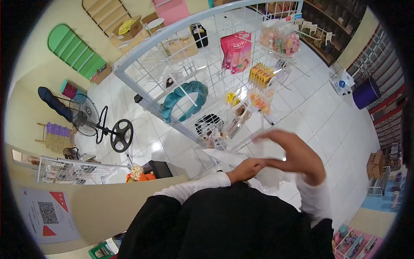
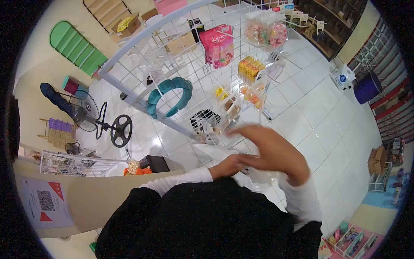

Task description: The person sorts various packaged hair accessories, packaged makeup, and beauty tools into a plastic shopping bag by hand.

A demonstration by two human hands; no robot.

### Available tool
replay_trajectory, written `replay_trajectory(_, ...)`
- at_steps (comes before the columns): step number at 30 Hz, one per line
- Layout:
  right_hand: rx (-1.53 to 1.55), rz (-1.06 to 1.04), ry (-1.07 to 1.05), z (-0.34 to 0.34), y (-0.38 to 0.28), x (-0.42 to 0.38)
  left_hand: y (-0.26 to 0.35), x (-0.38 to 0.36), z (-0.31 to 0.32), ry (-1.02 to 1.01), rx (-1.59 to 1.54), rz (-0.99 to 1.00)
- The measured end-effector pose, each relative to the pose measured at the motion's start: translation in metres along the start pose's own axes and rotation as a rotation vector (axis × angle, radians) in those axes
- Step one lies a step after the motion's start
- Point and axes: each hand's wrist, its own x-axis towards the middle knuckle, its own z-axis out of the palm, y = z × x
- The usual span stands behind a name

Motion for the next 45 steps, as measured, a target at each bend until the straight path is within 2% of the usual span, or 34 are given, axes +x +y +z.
replay_trajectory(2, -0.034, -0.147, 0.191, 0.013, -0.002, 0.050, 0.012, -0.004, -0.001, 0.025, 0.074, 0.029)
replay_trajectory(3, -0.024, -0.189, 0.252, 0.021, -0.003, 0.077, 0.003, -0.001, -0.005, 0.013, 0.160, -0.044)
replay_trajectory(6, -0.272, -0.244, 0.402, 0.049, 0.014, 0.143, 0.045, -0.014, -0.013, -0.012, 0.309, -0.171)
replay_trajectory(9, -0.494, -0.251, 0.516, 0.068, 0.022, 0.180, 0.001, -0.014, -0.012, 0.094, 0.358, 0.028)
replay_trajectory(11, -0.596, -0.206, 0.552, 0.075, 0.026, 0.193, -0.011, -0.017, -0.016, 0.135, 0.382, 0.090)
replay_trajectory(14, -0.570, -0.197, 0.561, 0.078, 0.021, 0.197, -0.010, -0.023, -0.024, 0.133, 0.310, 0.108)
replay_trajectory(18, -0.523, -0.156, 0.440, 0.078, 0.018, 0.195, 0.015, -0.035, -0.029, 0.103, 0.203, 0.039)
replay_trajectory(21, -0.218, 0.054, 0.190, 0.072, 0.008, 0.195, -0.013, -0.025, -0.032, 0.067, 0.280, 0.043)
replay_trajectory(24, -0.137, -0.226, 0.213, 0.069, 0.020, 0.186, 0.027, -0.036, -0.036, 0.011, 0.212, -0.084)
replay_trajectory(30, 0.155, -0.139, -0.087, 0.017, 0.007, 0.155, 0.000, -0.026, -0.034, -0.054, 0.042, -0.026)
replay_trajectory(32, 0.212, -0.101, -0.168, 0.000, 0.001, 0.142, -0.011, -0.021, -0.033, -0.039, 0.081, 0.045)
replay_trajectory(33, 0.215, -0.143, -0.199, -0.005, 0.001, 0.136, -0.015, -0.021, -0.033, -0.032, 0.102, 0.081)
replay_trajectory(35, 0.223, -0.222, -0.254, -0.014, 0.003, 0.124, -0.014, -0.021, -0.033, -0.046, 0.055, 0.032)
replay_trajectory(37, 0.194, -0.273, -0.209, -0.024, -0.001, 0.107, -0.009, -0.019, -0.034, -0.068, 0.001, -0.051)
replay_trajectory(40, 0.177, -0.290, -0.116, -0.040, 0.000, 0.069, 0.019, -0.029, -0.035, 0.044, 0.198, -0.260)
replay_trajectory(42, 0.198, -0.194, 0.014, -0.055, 0.010, 0.021, -0.026, -0.021, -0.036, 0.068, 0.234, -0.104)
replay_trajectory(43, 0.238, -0.034, 0.121, -0.059, 0.004, -0.007, -0.020, -0.025, -0.044, 0.049, 0.254, -0.139)
replay_trajectory(45, 0.566, 0.149, 0.624, -0.041, 0.036, -0.073, -0.007, -0.024, -0.052, 0.055, 0.212, -0.186)
